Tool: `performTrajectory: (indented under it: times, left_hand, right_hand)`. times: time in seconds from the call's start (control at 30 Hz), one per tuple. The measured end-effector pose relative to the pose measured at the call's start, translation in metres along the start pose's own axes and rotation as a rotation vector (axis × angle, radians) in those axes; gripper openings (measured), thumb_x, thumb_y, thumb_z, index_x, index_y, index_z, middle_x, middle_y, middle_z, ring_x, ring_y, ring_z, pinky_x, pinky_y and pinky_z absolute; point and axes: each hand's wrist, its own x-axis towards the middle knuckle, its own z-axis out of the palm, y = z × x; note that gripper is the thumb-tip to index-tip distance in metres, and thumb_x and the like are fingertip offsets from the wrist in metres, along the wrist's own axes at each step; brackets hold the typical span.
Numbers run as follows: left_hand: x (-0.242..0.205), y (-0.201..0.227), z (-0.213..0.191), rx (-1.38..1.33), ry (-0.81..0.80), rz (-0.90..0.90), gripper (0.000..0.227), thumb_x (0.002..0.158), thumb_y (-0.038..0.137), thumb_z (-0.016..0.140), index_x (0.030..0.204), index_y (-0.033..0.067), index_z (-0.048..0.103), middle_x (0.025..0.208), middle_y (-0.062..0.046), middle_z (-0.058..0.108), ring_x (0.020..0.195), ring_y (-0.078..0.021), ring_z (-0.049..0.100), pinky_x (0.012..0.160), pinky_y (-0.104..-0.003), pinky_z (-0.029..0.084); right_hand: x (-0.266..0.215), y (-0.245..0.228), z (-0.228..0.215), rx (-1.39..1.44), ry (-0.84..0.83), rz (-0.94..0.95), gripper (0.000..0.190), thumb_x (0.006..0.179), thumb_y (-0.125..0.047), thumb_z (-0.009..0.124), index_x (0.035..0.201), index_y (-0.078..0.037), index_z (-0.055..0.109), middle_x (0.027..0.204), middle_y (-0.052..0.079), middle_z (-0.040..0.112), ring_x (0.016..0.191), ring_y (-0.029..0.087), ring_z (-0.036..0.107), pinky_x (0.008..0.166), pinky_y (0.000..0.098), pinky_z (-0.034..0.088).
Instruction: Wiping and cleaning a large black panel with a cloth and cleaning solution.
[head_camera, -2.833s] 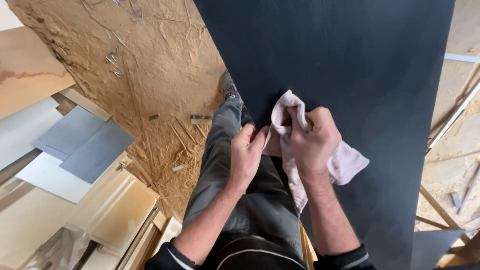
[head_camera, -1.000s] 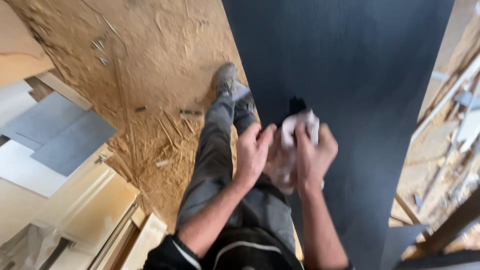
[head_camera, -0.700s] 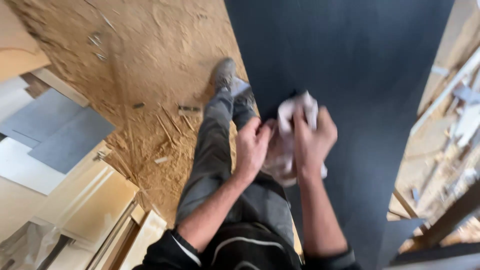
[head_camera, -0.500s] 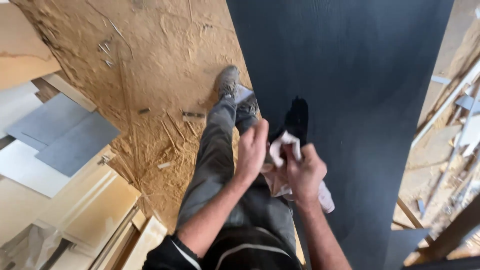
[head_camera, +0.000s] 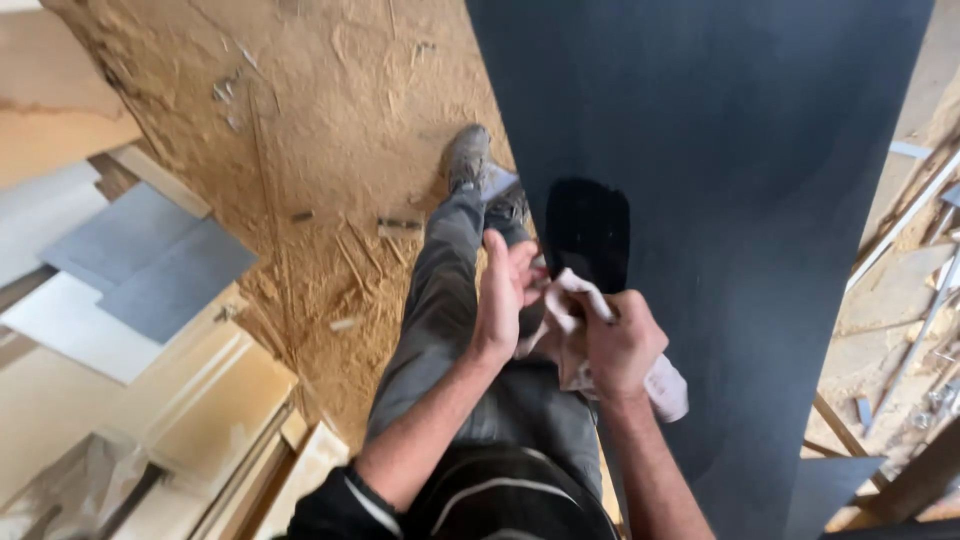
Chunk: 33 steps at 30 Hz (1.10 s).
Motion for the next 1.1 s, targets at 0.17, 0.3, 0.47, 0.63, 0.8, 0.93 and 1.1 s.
performTrajectory:
  times: [0.17,0.3,0.47,0.63,0.8,0.93,1.1]
  left_hand:
    - [0.028,-0.066,-0.061,-0.100,-0.040,0.175,0.066,0.119,0.050,0.027,0.118,-0.0098,0.055,0.097,-0.009,0.059,0.076,-0.0114,0.052,0.064,-0.023,0.043]
    - [-0.004,-0.069,-0.064,-0.500,-0.257,0.222,0.050,0.123,0.032,0.024,0.112,-0.0115,0.047,0.100,-0.013,0.056,0.085,-0.0169,0.054,0.074,-0.028,0.046]
    - [-0.013,0.004,0.001,0.189,0.183,-0.093,0.082,0.094,0.068,0.020,0.129,0.0058,0.061,0.114,0.007,0.072,0.094,-0.0071,0.069,0.086,-0.025,0.056]
    - [-0.007,-0.003,-0.004,0.303,0.132,0.073,0.089,0.112,0.068,0.026,0.132,-0.0074,0.067,0.101,-0.008,0.064,0.086,-0.0138,0.057,0.079,-0.030,0.048]
    - [-0.005,0.008,0.008,0.256,0.188,0.025,0.081,0.102,0.066,0.025,0.129,-0.0014,0.062,0.116,-0.005,0.070,0.095,-0.0129,0.064,0.085,-0.029,0.052]
    - [-0.007,0.000,0.001,0.360,0.212,0.056,0.083,0.105,0.066,0.030,0.133,-0.0050,0.064,0.118,-0.008,0.069,0.097,-0.0126,0.062,0.086,-0.031,0.050]
    - [-0.003,0.011,0.009,0.276,0.244,0.055,0.072,0.101,0.061,0.036,0.130,-0.0007,0.059,0.124,-0.003,0.070,0.092,-0.0143,0.064,0.088,-0.034,0.056]
  right_hand:
    - [0.066,-0.039,0.014,0.071,0.089,0.114,0.026,0.089,-0.017,0.088,0.082,-0.005,0.065,0.077,0.013,0.068,0.065,0.027,0.069,0.061,0.0368,0.054]
    - [0.036,-0.042,-0.002,0.036,0.058,0.086,0.026,0.091,-0.014,0.087,0.083,-0.004,0.064,0.080,0.014,0.068,0.069,0.030,0.068,0.062,0.0379,0.054]
    - [-0.001,-0.002,-0.007,0.060,0.045,0.325,0.034,0.092,-0.014,0.084,0.074,-0.006,0.056,0.069,0.011,0.064,0.058,0.024,0.064,0.056,0.0362,0.051]
    - [0.044,-0.031,0.009,0.045,0.100,0.193,0.036,0.089,-0.014,0.090,0.076,-0.004,0.058,0.069,0.013,0.062,0.058,0.022,0.057,0.055,0.0362,0.048]
    - [0.003,-0.011,0.006,0.067,0.087,0.246,0.044,0.086,-0.017,0.090,0.068,-0.005,0.051,0.061,0.011,0.057,0.051,0.017,0.052,0.053,0.0341,0.048]
    - [0.059,-0.033,-0.001,0.107,0.115,0.221,0.038,0.093,-0.016,0.088,0.078,-0.004,0.056,0.068,0.011,0.059,0.057,0.017,0.055,0.055,0.0336,0.048]
    - [0.001,0.026,-0.028,-0.045,0.171,0.368,0.041,0.095,-0.016,0.087,0.076,-0.004,0.053,0.067,0.010,0.059,0.055,0.016,0.052,0.056,0.0336,0.046]
